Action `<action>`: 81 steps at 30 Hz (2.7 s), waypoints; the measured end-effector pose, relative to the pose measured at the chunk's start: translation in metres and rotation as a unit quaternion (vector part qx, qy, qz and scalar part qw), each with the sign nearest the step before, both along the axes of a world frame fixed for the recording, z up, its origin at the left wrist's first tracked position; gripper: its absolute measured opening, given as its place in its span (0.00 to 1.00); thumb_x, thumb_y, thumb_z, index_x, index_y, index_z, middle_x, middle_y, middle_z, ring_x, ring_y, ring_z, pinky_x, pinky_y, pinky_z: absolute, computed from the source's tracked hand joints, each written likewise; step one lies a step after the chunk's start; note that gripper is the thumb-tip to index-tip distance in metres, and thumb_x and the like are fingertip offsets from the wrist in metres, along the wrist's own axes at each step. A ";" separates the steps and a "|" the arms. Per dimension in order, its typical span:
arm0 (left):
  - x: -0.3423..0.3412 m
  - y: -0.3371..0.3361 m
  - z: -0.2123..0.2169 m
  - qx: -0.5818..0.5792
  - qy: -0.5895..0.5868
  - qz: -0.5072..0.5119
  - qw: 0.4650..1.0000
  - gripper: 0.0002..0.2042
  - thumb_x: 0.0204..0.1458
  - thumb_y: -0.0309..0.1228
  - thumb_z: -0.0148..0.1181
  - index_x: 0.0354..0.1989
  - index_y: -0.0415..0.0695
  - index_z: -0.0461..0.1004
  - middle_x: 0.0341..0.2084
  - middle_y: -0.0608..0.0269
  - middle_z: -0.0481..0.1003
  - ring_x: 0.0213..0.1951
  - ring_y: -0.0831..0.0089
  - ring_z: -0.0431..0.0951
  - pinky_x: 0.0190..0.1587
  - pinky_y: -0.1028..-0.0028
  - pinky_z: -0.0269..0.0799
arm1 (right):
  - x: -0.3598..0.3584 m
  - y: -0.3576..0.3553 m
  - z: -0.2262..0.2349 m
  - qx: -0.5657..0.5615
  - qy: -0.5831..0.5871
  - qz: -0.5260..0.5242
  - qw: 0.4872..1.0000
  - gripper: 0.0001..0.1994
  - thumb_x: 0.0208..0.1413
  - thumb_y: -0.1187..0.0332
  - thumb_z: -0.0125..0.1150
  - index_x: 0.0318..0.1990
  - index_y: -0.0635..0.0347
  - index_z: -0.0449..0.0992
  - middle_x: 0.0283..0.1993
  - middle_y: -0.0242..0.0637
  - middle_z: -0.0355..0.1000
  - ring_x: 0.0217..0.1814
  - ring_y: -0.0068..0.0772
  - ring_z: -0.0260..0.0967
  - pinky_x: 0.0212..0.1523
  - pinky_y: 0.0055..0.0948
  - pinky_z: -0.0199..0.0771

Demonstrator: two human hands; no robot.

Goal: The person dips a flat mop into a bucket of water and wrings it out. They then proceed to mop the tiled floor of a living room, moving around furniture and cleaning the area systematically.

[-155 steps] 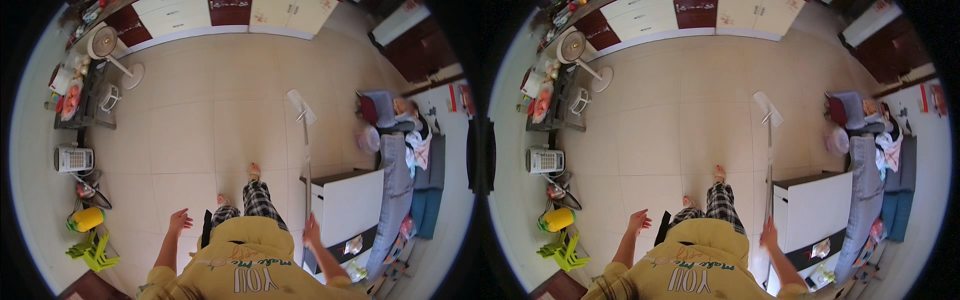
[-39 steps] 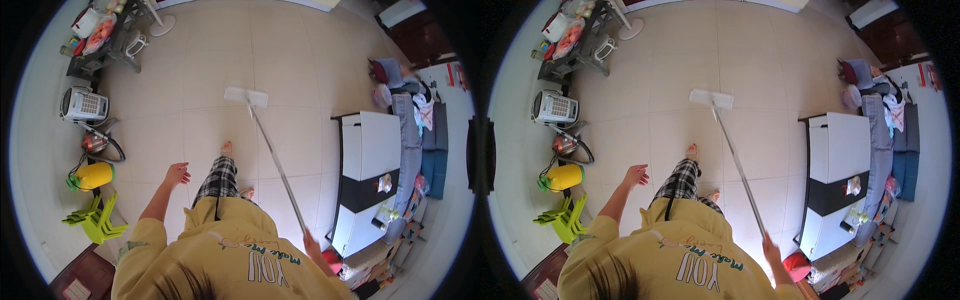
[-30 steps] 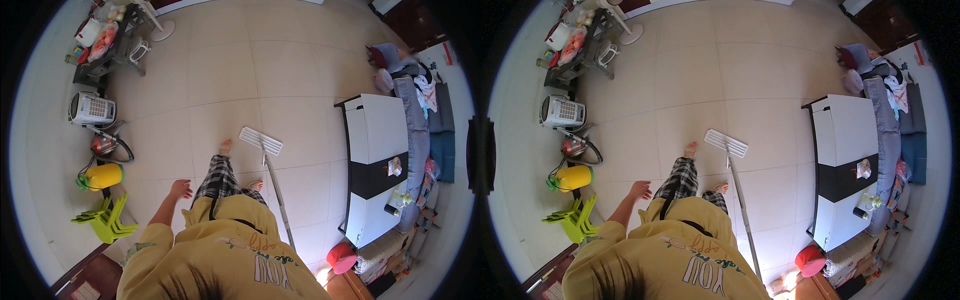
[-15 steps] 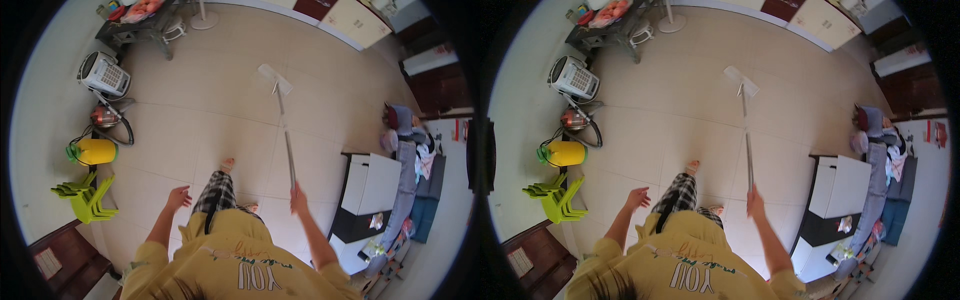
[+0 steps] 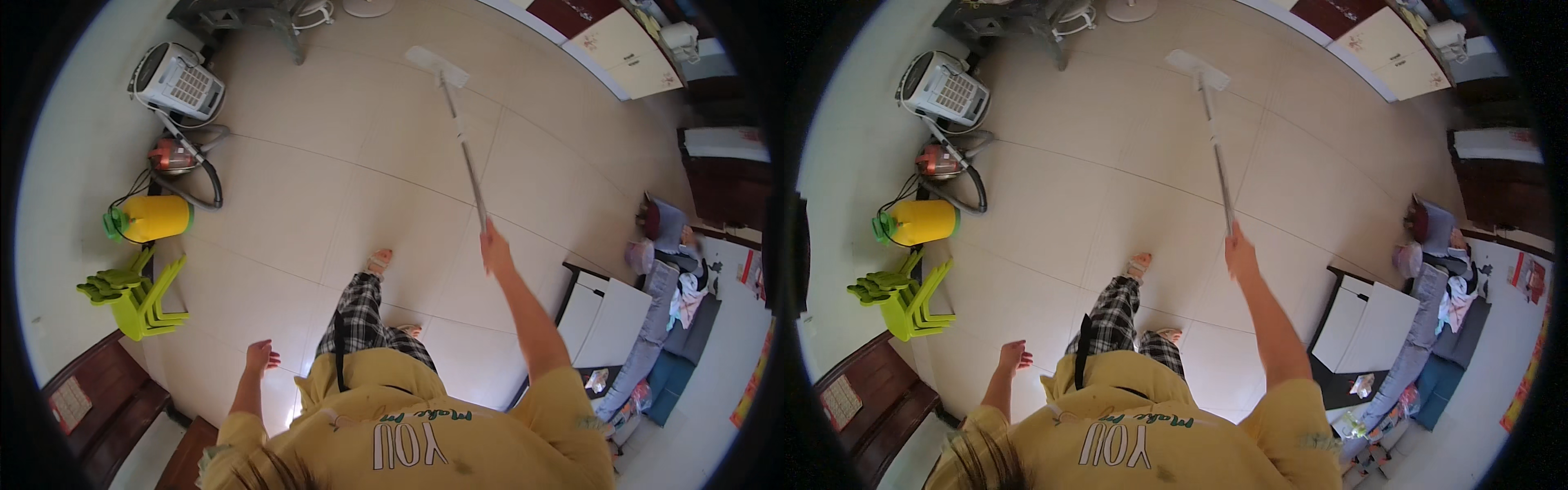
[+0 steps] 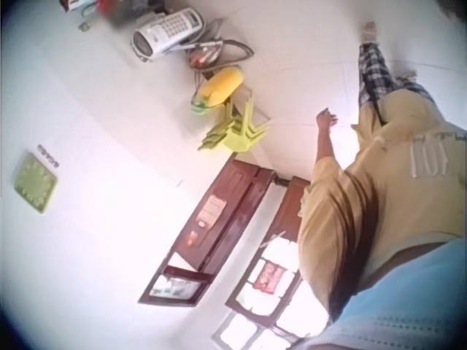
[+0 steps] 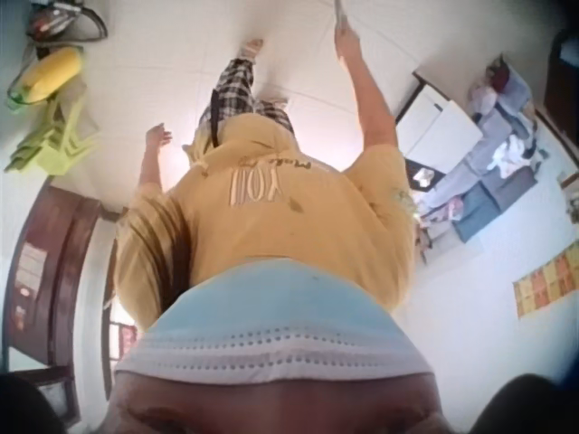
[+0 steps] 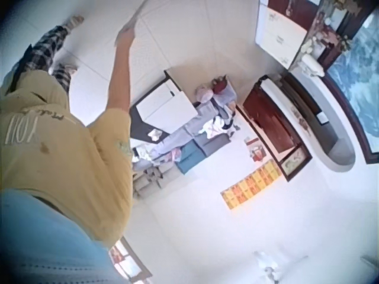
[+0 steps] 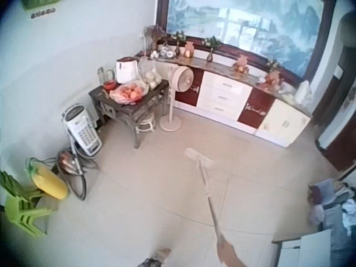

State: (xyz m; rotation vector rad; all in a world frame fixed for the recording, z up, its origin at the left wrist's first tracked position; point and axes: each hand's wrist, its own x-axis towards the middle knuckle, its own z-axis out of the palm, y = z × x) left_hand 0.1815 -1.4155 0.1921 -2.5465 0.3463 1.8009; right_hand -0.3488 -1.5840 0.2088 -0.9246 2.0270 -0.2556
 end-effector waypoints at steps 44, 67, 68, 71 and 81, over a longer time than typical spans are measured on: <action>-0.055 0.079 -0.015 -0.138 0.066 -0.192 0.969 0.16 0.46 0.26 0.37 0.45 0.41 0.62 0.18 0.55 0.70 0.15 0.70 0.70 0.16 0.74 0.68 | 0.042 0.473 -0.009 0.025 0.063 0.017 0.998 0.20 0.50 0.57 0.39 0.53 0.41 0.52 0.36 0.48 0.65 0.36 0.48 0.64 0.35 0.38 0.64; -0.044 0.035 0.015 -0.189 0.059 -0.113 0.974 0.17 0.46 0.27 0.38 0.46 0.41 0.61 0.18 0.55 0.69 0.14 0.72 0.69 0.16 0.77 0.67 | 0.059 0.298 0.018 0.018 -0.060 -0.039 0.997 0.23 0.52 0.65 0.36 0.56 0.44 0.43 0.10 0.35 0.58 0.05 0.27 0.55 0.07 0.27 0.61; -0.033 0.036 0.023 -0.187 0.049 -0.099 0.976 0.16 0.46 0.27 0.38 0.46 0.40 0.61 0.18 0.56 0.69 0.15 0.72 0.69 0.16 0.77 0.67 | 0.047 0.252 -0.007 -0.001 -0.057 -0.036 0.998 0.21 0.52 0.63 0.36 0.55 0.46 0.46 0.09 0.35 0.57 0.05 0.27 0.55 0.07 0.28 0.61; -0.008 0.035 0.041 -0.170 0.020 -0.078 0.982 0.16 0.46 0.27 0.38 0.45 0.39 0.61 0.18 0.56 0.69 0.15 0.72 0.69 0.16 0.77 0.67 | 0.021 0.119 -0.036 -0.074 -0.035 -0.023 0.996 0.19 0.51 0.64 0.37 0.52 0.52 0.52 0.11 0.36 0.57 0.06 0.28 0.55 0.05 0.29 0.59; -0.055 -0.064 0.001 -0.119 0.101 -0.199 0.968 0.15 0.48 0.29 0.38 0.45 0.43 0.61 0.18 0.58 0.69 0.15 0.72 0.69 0.16 0.76 0.67 | 0.038 0.293 -0.007 -0.097 0.092 0.026 0.991 0.21 0.50 0.62 0.40 0.54 0.46 0.52 0.15 0.39 0.62 0.13 0.33 0.60 0.17 0.31 0.62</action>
